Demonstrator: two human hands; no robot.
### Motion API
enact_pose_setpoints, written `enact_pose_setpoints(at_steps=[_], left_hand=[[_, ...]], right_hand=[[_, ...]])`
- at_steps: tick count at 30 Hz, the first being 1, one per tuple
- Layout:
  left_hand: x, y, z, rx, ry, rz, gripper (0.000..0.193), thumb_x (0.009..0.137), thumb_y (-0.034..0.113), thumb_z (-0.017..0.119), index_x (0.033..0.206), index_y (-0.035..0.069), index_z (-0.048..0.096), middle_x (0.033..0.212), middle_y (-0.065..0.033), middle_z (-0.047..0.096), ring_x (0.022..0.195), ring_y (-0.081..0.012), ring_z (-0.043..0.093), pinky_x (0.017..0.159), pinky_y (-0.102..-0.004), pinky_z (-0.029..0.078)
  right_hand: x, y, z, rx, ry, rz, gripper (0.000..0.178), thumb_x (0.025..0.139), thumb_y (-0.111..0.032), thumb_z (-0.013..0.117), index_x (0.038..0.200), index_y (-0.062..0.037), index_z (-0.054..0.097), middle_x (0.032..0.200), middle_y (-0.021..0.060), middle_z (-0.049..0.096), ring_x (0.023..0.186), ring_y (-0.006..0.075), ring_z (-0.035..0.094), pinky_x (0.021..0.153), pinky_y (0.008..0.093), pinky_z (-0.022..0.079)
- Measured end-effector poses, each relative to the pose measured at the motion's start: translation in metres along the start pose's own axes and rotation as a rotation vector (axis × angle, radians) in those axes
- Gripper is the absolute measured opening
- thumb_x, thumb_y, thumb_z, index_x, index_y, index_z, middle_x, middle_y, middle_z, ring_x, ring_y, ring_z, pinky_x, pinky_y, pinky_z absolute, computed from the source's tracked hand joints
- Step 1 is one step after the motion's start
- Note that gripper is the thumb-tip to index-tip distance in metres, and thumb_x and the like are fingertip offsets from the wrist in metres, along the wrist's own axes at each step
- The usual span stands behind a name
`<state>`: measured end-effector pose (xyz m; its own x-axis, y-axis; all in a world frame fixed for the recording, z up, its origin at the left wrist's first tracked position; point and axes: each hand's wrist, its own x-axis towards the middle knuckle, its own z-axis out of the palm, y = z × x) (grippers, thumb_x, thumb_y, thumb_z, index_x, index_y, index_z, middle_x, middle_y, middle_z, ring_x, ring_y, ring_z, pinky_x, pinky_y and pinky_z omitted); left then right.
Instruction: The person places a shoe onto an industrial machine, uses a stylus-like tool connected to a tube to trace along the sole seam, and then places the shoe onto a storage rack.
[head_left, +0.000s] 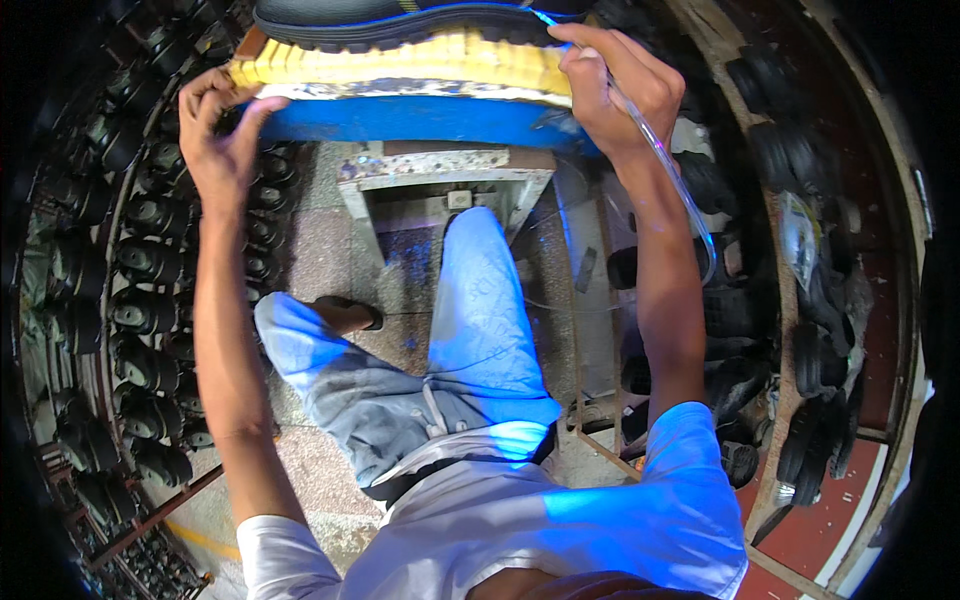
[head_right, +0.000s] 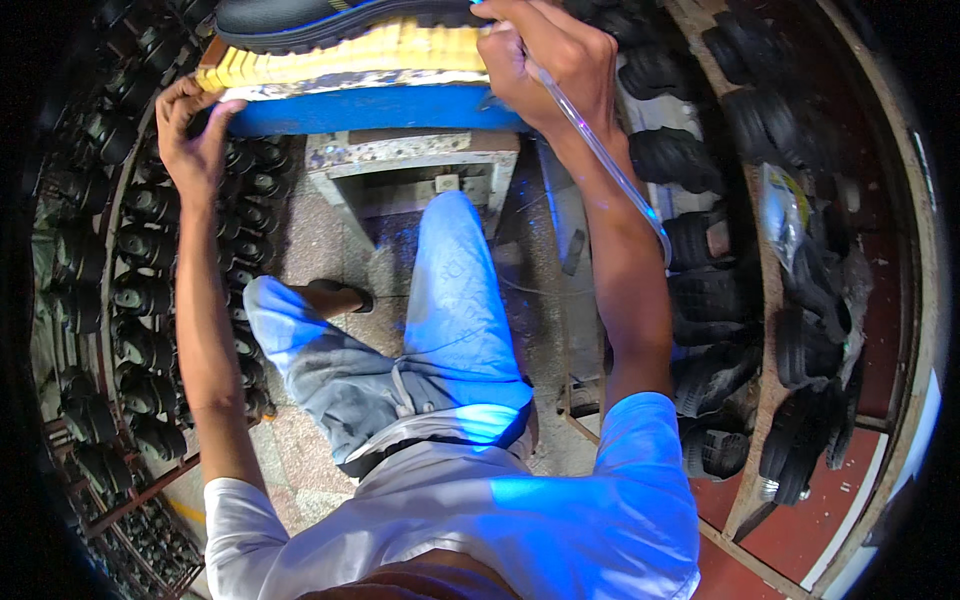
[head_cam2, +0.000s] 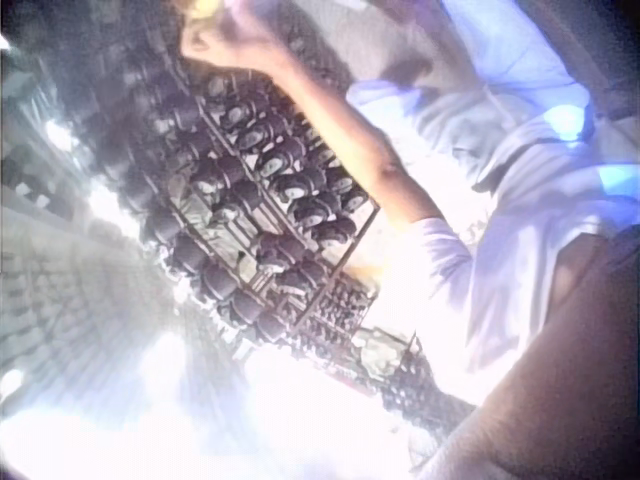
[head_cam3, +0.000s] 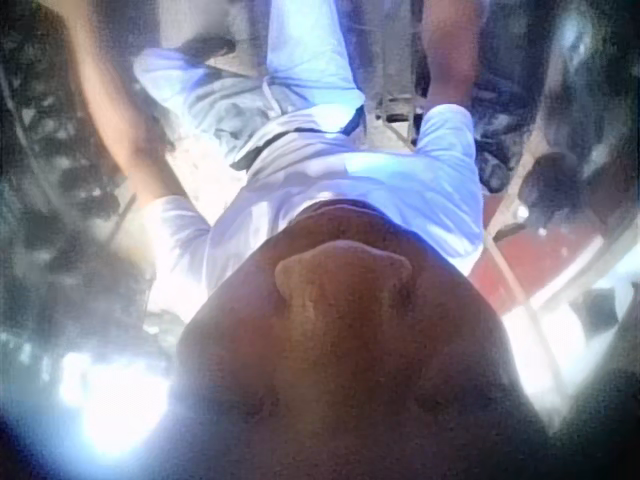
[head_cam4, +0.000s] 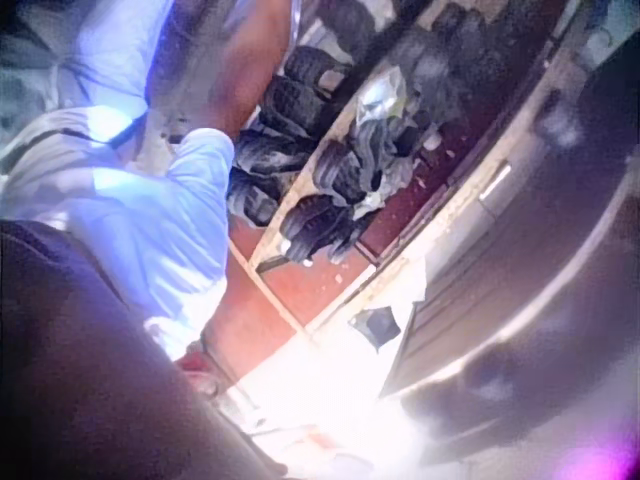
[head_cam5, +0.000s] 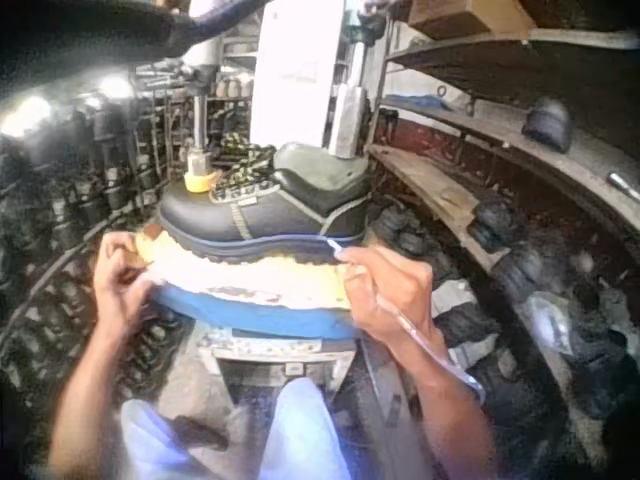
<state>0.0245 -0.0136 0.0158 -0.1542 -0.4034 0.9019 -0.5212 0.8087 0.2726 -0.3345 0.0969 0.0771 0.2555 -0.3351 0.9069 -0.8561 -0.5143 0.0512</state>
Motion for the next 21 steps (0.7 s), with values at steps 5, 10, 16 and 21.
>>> enact_pose_setpoints(at_steps=[5, 10, 16, 21], left_hand=[[0.03, -0.051, 0.034, 0.28, -0.05, 0.069, 0.029, 0.085, 0.021, 0.081, 0.11, 0.007, 0.075, 0.125, -0.0133, 0.067, 0.117, -0.0278, 0.063, 0.1, -0.0383, 0.048], [-0.016, 0.098, 0.057, -0.455, -0.053, 0.169, 0.027, 0.084, 0.014, 0.074, 0.109, 0.004, 0.074, 0.118, -0.015, 0.071, 0.115, -0.0328, 0.065, 0.103, -0.0435, 0.048], [-0.063, 0.091, 0.016, -0.2, 0.087, 0.005, 0.024, 0.098, 0.017, 0.061, 0.111, 0.004, 0.076, 0.13, -0.0178, 0.067, 0.125, -0.0347, 0.06, 0.109, -0.0455, 0.043], [-0.046, 0.06, 0.006, -0.201, 0.024, -0.22, 0.055, 0.11, 0.038, 0.03, 0.13, 0.0, 0.065, 0.139, -0.0191, 0.06, 0.135, -0.0315, 0.051, 0.117, -0.0405, 0.033]], right_hand=[[-0.005, -0.016, -0.036, 0.011, -0.127, 0.01, 0.023, 0.086, -0.002, 0.055, 0.097, 0.0008, 0.076, 0.074, 0.0093, 0.069, 0.065, 0.0171, 0.067, 0.062, 0.0282, 0.055], [-0.008, -0.042, -0.04, 0.073, -0.151, 0.004, 0.025, 0.087, -0.002, 0.053, 0.098, 0.0006, 0.075, 0.074, 0.0077, 0.068, 0.065, 0.0159, 0.066, 0.06, 0.0267, 0.053], [-0.004, -0.065, -0.006, 0.209, -0.114, -0.029, 0.027, 0.083, 0.0, 0.054, 0.1, -0.001, 0.076, 0.072, 0.0075, 0.067, 0.061, 0.0146, 0.064, 0.058, 0.0265, 0.052], [-0.002, -0.064, 0.038, 0.188, 0.009, -0.098, 0.026, 0.08, 0.0, 0.058, 0.099, -0.0045, 0.076, 0.072, 0.0059, 0.068, 0.06, 0.0189, 0.066, 0.057, 0.0287, 0.053]])
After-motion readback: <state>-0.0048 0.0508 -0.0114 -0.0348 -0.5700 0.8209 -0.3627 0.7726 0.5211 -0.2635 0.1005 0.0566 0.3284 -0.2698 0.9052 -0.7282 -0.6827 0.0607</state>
